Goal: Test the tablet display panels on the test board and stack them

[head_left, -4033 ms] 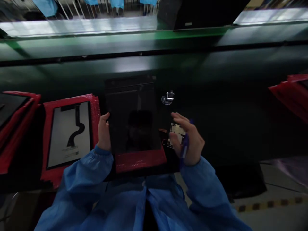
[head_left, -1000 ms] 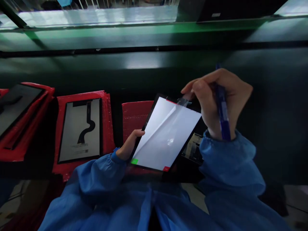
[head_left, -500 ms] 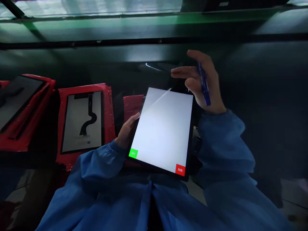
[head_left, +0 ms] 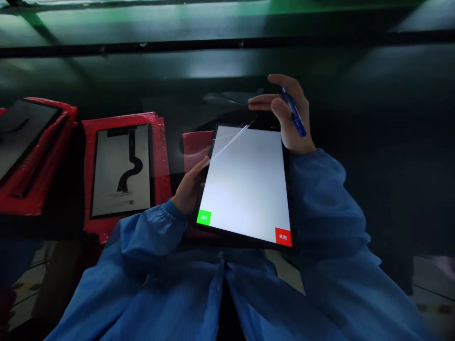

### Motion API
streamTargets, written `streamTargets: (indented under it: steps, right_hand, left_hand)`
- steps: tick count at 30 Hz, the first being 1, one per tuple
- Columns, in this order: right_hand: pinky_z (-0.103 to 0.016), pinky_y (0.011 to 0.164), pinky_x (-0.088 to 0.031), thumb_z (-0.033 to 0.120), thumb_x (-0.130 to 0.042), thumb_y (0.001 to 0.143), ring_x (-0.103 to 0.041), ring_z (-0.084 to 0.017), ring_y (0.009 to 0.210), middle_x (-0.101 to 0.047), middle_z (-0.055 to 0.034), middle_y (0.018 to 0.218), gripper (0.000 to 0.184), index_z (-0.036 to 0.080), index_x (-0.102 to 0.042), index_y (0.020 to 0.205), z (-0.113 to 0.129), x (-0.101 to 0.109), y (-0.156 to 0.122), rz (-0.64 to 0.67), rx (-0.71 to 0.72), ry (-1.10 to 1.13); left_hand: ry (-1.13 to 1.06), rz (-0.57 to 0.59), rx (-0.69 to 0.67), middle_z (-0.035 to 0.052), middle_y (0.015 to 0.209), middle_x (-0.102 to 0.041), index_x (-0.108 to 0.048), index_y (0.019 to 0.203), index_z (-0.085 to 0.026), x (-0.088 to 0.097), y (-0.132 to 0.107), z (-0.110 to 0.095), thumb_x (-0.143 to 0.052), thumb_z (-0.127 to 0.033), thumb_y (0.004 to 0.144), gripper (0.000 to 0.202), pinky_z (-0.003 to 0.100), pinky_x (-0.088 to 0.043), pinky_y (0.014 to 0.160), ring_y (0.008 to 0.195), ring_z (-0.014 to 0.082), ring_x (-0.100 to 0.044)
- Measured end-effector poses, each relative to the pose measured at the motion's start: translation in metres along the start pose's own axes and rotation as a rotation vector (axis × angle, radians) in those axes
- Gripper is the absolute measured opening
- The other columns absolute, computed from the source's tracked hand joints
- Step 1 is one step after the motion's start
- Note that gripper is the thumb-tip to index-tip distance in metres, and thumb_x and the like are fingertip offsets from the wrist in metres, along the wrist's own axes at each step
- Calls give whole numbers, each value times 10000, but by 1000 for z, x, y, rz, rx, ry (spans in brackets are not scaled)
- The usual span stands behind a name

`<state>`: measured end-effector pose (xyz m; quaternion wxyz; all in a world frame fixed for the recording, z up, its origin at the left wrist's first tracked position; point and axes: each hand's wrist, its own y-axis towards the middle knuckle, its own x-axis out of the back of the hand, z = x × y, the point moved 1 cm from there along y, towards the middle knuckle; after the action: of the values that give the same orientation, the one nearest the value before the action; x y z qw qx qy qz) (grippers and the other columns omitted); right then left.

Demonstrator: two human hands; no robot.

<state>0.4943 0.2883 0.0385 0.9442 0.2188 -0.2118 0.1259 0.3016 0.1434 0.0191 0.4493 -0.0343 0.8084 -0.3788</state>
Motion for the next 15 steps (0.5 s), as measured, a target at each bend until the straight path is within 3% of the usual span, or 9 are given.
streamTargets:
  steps: [4, 8, 11, 15]
  right_hand:
    - [-366, 978, -528, 778, -471, 910, -668, -187, 1095, -710, -7, 1212, 674, 316, -439, 1399, -3, -2, 0, 78, -8, 133]
    - [-396, 977, -569, 675, -663, 862, -732, -209, 997, -752, 1, 1047, 545, 291, -541, 1229, -22, -9, 5, 22, 102, 349]
    - [-409, 984, -577, 610, -668, 896, -739, -205, 985, -754, 11, 1040, 464, 306, -550, 1225, -32, -14, 6, 42, 122, 378]
    - [-413, 1000, -571, 603, -675, 896, -737, -205, 989, -753, 4, 1050, 474, 293, -546, 1230, -33, -15, 5, 53, 108, 352]
  left_hand:
    - [19, 31, -16, 80, 961, -759, -679, 1218, -135, 2, 1, 1, -449, -368, 1022, 382, 395, -591, 895, 971, 271, -741]
    - [34, 49, -95, 22, 989, -766, -648, 1283, -177, 3, 3, 2, -429, -308, 1046, 348, 342, -555, 983, 1007, 207, -734]
    - [21, 41, -128, 2, 960, -771, -645, 1289, -186, 5, 4, 1, -438, -271, 1044, 331, 337, -542, 1004, 1006, 196, -735]
    - [45, -37, -49, 22, 910, -774, -663, 1257, -158, 1, 2, 1, -396, -340, 1055, 381, 349, -558, 978, 1002, 212, -737]
